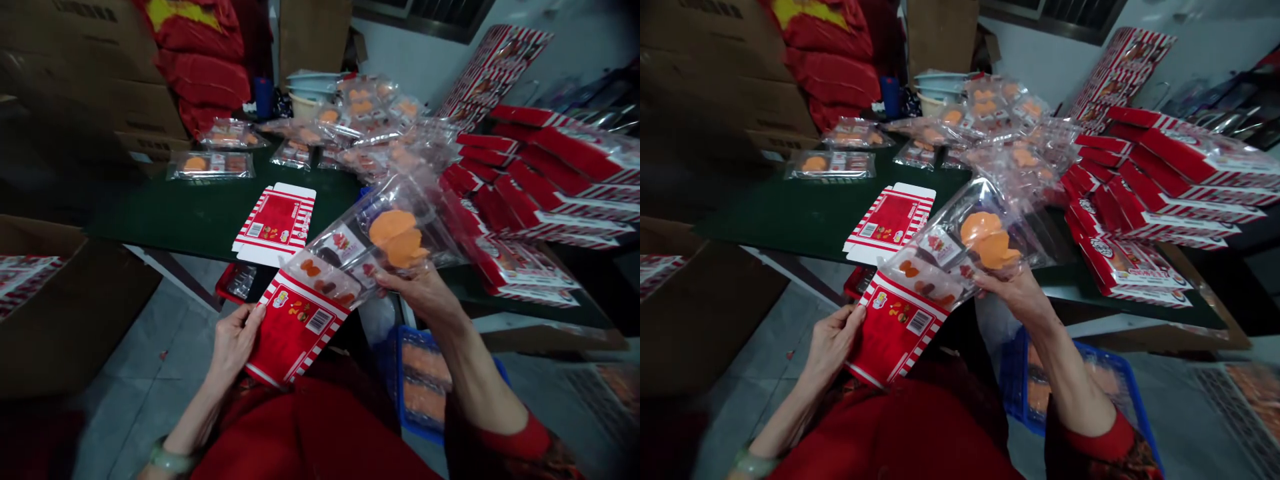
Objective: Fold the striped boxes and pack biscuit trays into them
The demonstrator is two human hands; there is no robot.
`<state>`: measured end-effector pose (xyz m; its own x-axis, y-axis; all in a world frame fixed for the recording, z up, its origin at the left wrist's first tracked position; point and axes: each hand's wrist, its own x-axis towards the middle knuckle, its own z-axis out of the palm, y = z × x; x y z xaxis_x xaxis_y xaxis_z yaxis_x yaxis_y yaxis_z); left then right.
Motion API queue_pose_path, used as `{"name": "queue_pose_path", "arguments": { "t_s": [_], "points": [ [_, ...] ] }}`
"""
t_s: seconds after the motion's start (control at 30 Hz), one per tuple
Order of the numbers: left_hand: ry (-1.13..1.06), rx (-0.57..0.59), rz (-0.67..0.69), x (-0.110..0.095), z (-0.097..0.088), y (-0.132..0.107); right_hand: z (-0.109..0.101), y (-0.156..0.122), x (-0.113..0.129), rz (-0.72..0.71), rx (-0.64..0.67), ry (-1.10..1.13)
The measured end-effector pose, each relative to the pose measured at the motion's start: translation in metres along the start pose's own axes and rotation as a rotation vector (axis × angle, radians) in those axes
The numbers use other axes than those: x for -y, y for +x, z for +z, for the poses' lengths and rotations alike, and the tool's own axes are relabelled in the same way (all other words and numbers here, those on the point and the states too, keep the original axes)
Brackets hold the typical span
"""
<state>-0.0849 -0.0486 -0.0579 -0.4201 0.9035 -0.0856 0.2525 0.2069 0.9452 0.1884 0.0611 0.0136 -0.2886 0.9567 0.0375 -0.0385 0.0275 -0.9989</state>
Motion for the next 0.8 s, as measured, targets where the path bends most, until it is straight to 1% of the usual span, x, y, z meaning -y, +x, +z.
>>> {"name": "queue_pose_path", "arguments": {
  "t_s": [0.1,0.23,0.3,0.37,0.43,0.53,0.63,0.7,0.8],
  "points": [
    [0.008,0.005,0.017,0.001,0.003,-0.004,-0.006,-0.002,0.002,0.024,0.025,-0.044],
    [0.022,0.016,0.030,0.003,0.000,-0.008,-0.006,-0.001,0.007,0.077,0.000,-0.057],
    [0.022,0.068,0.035,0.003,-0.004,-0.008,-0.005,0.002,0.010,0.125,0.007,-0.066],
    [0.039,0.122,0.074,0.000,-0.009,-0.008,-0.005,0.004,0.011,0.161,0.008,-0.081],
    [0.041,0.125,0.172,-0.009,-0.013,-0.004,-0.005,0.006,0.012,0.182,0.001,-0.115],
    [-0.007,0.091,0.380,-0.030,-0.013,0.006,-0.003,0.007,0.010,0.201,0.004,-0.176],
    [0.014,0.160,0.557,-0.047,-0.006,0.021,-0.003,0.006,0.009,0.232,0.033,-0.192],
    [0.040,0.162,0.654,-0.049,-0.001,0.030,-0.004,0.006,0.008,0.226,0.061,-0.188],
    [0.122,0.081,0.813,-0.042,0.000,0.036,-0.004,0.005,0.010,0.184,0.077,-0.196]
  ]
}}
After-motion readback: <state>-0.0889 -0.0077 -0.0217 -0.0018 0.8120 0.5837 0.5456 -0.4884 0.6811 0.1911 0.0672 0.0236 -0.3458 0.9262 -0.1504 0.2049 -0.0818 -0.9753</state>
